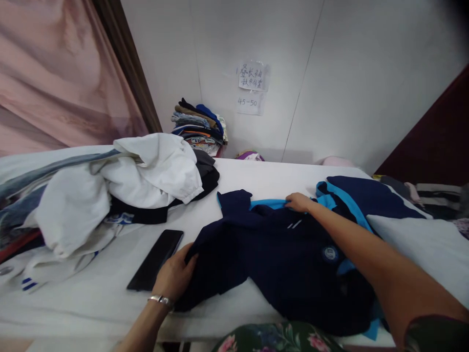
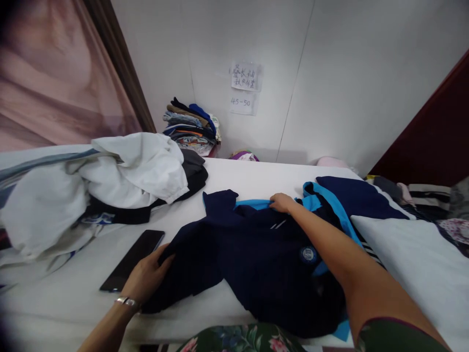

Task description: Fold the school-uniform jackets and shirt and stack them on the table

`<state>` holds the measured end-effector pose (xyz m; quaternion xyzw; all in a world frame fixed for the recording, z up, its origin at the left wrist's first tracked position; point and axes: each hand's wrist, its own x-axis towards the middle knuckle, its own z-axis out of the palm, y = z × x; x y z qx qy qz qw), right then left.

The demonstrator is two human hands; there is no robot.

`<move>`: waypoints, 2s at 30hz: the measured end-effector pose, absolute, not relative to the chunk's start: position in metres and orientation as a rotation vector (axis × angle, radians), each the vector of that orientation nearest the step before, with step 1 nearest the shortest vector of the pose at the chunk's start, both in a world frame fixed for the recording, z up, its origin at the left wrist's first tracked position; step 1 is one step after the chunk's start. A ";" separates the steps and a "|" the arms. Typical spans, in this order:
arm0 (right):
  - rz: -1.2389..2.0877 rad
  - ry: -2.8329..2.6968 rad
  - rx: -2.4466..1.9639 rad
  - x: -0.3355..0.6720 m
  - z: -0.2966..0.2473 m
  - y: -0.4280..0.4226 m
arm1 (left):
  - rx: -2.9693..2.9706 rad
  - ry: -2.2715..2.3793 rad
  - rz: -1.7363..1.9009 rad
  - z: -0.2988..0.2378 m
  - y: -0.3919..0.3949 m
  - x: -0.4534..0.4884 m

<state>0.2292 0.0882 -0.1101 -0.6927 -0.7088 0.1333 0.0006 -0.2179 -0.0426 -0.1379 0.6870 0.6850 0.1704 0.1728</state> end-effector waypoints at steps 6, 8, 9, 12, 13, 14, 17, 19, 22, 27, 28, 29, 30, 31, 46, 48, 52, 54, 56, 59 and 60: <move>0.536 -1.265 -1.909 0.299 -0.047 0.098 | 2.170 2.098 0.613 -0.073 0.035 -0.219; 0.559 -0.965 -1.707 0.309 -0.025 0.113 | 2.287 2.081 0.675 -0.032 0.081 -0.209; 0.544 -0.883 -1.629 0.310 -0.014 0.122 | 2.321 2.074 0.742 -0.011 0.106 -0.202; 0.456 -0.762 -1.463 0.303 0.007 0.145 | 2.257 2.099 0.906 0.038 0.171 -0.178; 0.426 -0.755 -1.429 0.299 0.009 0.149 | 2.228 2.129 0.964 0.047 0.186 -0.169; 0.397 -0.764 -1.409 0.295 0.008 0.150 | 2.232 2.095 1.031 0.050 0.196 -0.161; 0.388 -0.959 -1.494 0.284 -0.012 0.131 | 2.388 1.793 1.104 0.028 0.197 -0.142; 0.547 -1.158 -1.584 0.279 -0.039 0.102 | 2.456 1.658 1.049 -0.009 0.175 -0.135; 0.907 -1.345 -1.674 0.279 -0.088 0.041 | 2.503 1.470 0.847 -0.075 0.120 -0.139; 0.751 -1.544 -1.847 0.295 -0.159 -0.058 | 2.435 1.388 0.721 -0.152 0.017 -0.164; 0.695 -1.556 -1.878 0.300 -0.168 -0.071 | 2.415 1.426 0.725 -0.161 0.000 -0.166; 0.648 -1.564 -1.908 0.305 -0.174 -0.082 | 2.395 1.469 0.715 -0.169 -0.015 -0.168; 0.612 -1.569 -1.938 0.309 -0.178 -0.090 | 2.383 1.505 0.697 -0.176 -0.028 -0.168; 0.587 -1.567 -1.968 0.313 -0.180 -0.095 | 2.383 1.530 0.666 -0.181 -0.038 -0.168; 0.246 -1.646 -2.434 0.323 -0.161 -0.017 | 2.583 1.717 0.224 -0.149 -0.033 -0.139; 0.209 -1.614 -2.446 0.329 -0.153 -0.020 | 2.573 1.736 0.186 -0.135 -0.027 -0.146; 0.123 -1.516 -2.453 0.362 -0.143 -0.048 | 2.555 1.967 0.327 -0.109 -0.023 -0.198; 0.151 -1.417 -2.460 0.383 -0.150 -0.068 | 2.504 2.134 0.395 -0.103 -0.029 -0.229; 0.189 -1.317 -2.457 0.397 -0.164 -0.087 | 2.424 2.237 0.404 -0.105 -0.039 -0.253; 0.313 -1.157 -2.328 0.395 -0.182 -0.110 | 2.314 2.253 0.414 -0.118 -0.052 -0.269; 0.398 -1.100 -2.251 0.387 -0.184 -0.118 | 2.277 2.256 0.433 -0.123 -0.054 -0.270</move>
